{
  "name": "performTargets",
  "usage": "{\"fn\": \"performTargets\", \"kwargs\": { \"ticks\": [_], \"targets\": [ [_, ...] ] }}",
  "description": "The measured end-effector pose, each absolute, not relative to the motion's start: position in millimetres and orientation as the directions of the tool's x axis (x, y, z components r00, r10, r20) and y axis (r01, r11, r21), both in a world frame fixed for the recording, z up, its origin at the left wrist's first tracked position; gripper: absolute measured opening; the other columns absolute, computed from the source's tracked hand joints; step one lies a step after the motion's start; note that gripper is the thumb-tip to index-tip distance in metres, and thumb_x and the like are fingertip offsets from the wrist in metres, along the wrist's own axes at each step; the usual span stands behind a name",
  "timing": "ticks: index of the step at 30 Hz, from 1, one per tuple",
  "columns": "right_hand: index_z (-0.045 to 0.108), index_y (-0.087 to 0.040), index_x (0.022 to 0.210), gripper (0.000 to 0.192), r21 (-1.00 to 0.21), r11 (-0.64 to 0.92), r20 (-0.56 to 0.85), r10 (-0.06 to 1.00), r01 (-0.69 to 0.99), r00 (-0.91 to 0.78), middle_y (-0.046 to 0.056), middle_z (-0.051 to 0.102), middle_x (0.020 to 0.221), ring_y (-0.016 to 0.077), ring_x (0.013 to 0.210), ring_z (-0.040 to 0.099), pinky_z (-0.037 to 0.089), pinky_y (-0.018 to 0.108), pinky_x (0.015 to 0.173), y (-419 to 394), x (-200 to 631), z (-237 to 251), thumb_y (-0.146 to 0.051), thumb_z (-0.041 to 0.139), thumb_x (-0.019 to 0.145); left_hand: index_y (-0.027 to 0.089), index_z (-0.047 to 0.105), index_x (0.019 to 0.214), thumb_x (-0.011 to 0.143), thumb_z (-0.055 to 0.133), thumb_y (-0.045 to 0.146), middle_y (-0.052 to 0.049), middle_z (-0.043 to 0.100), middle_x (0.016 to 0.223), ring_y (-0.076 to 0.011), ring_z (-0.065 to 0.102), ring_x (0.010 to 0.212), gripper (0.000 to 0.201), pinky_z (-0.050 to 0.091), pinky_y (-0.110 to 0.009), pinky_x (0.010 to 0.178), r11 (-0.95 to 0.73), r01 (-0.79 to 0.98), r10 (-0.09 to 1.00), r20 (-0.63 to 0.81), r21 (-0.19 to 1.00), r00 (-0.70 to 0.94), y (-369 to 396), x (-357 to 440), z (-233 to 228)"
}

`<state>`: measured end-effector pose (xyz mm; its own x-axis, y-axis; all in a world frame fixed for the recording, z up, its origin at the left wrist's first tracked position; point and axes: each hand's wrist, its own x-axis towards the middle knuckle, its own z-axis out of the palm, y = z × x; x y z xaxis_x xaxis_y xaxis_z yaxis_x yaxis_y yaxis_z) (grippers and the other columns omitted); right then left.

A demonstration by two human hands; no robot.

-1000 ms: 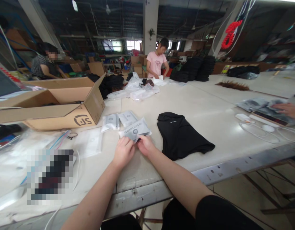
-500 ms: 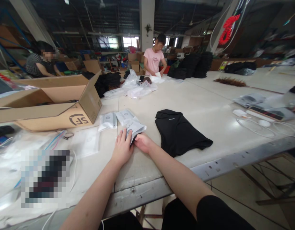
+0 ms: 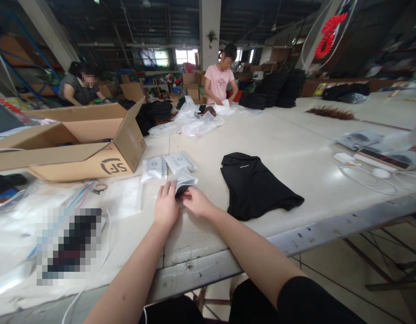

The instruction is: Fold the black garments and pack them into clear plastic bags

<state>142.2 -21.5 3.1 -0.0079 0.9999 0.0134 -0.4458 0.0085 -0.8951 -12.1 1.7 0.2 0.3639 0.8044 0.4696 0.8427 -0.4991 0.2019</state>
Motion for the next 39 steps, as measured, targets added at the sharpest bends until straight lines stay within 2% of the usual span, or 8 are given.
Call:
{"fn": "performTargets", "kwargs": {
  "ticks": [4,9,15,25,29,33,36,39],
  "targets": [
    [0.075,-0.029,0.098,0.025,-0.952,0.269,0.293,0.940,0.146,0.175,0.006,0.070,0.097,0.0297,0.112,0.058,0.039,0.043,0.105,-25.6,170.3,12.4,-0.022,0.073,0.074,0.016,0.045,0.147,0.078,0.039,-0.003,-0.014,0.047,0.151,-0.0293,0.033,0.147,0.072,0.031,-0.051,0.120,-0.491,0.837,0.813,0.472,0.242,0.341,7.6,-17.3,-1.7],
    [0.061,-0.034,0.134,0.081,-0.756,0.356,0.389,0.919,0.550,-0.061,0.007,0.047,0.146,0.0351,0.136,0.035,0.022,0.053,0.117,-12.8,200.3,7.3,-0.028,0.088,0.058,0.027,0.052,0.144,0.074,0.042,-0.004,-0.005,0.043,0.156,-0.0273,0.029,0.149,0.077,0.034,-0.052,0.119,-0.685,0.683,0.716,0.406,0.251,0.568,13.3,-21.2,-2.2],
    [0.059,-0.035,0.137,0.066,-0.738,0.423,0.400,0.902,0.527,-0.164,0.005,0.046,0.149,0.0295,0.136,0.038,0.024,0.048,0.117,-2.8,202.1,-13.9,-0.016,0.071,0.075,0.022,0.023,0.158,0.087,0.058,0.027,-0.016,0.020,0.164,-0.0366,0.015,0.152,0.079,0.029,-0.061,0.116,-0.658,0.718,0.741,0.364,0.227,0.565,6.1,-15.1,-3.6],
    [0.059,-0.035,0.137,0.069,-0.756,0.403,0.352,0.915,0.516,-0.199,0.006,0.043,0.154,0.0343,0.139,0.033,0.020,0.051,0.118,-6.0,205.9,-15.8,-0.029,0.080,0.072,0.033,0.029,0.156,0.092,0.050,0.060,-0.011,0.012,0.166,-0.0395,0.007,0.152,0.073,0.025,-0.066,0.113,-0.567,0.782,0.823,0.141,0.259,0.550,2.7,-18.5,10.6],
    [0.072,-0.033,0.120,0.039,-0.815,0.359,0.333,0.933,0.456,-0.139,0.007,0.054,0.143,0.0331,0.134,0.040,0.022,0.052,0.116,-1.9,205.1,-16.7,-0.046,0.071,0.083,0.033,0.052,0.143,0.103,0.025,0.048,-0.007,0.029,0.163,-0.0339,0.018,0.152,0.050,0.029,-0.065,0.112,-0.498,0.801,0.866,0.143,0.333,0.479,5.6,-16.6,15.5],
    [0.077,-0.030,0.105,0.023,-0.805,0.348,0.380,0.924,0.481,-0.032,0.008,0.063,0.127,0.0285,0.126,0.046,0.027,0.049,0.114,1.5,203.1,-16.8,-0.040,0.062,0.091,0.029,0.067,0.123,0.100,0.038,0.038,-0.008,0.051,0.149,-0.0352,0.032,0.147,0.038,0.021,-0.075,0.110,-0.459,0.843,0.879,0.285,0.280,0.383,7.6,-15.8,15.6],
    [0.066,-0.031,0.129,0.049,-0.740,0.331,0.368,0.928,0.585,-0.059,0.010,0.053,0.142,0.0312,0.133,0.039,0.026,0.051,0.114,-1.0,202.4,-13.6,-0.042,0.073,0.082,0.022,0.068,0.115,0.094,0.046,0.030,-0.010,0.048,0.152,-0.0375,0.019,0.151,0.031,0.021,-0.072,0.113,-0.539,0.809,0.821,0.362,0.235,0.441,7.7,-19.1,12.6],
    [0.050,-0.031,0.145,0.061,-0.666,0.315,0.304,0.942,0.676,-0.140,0.011,0.039,0.156,0.0324,0.141,0.032,0.025,0.052,0.114,-4.9,201.4,-8.0,-0.050,0.063,0.089,0.016,0.059,0.131,0.095,0.041,0.026,-0.014,0.035,0.159,-0.0320,0.018,0.152,0.041,0.025,-0.059,0.119,-0.640,0.739,0.754,0.353,0.210,0.553,10.0,-24.7,6.9]
  ]
}}
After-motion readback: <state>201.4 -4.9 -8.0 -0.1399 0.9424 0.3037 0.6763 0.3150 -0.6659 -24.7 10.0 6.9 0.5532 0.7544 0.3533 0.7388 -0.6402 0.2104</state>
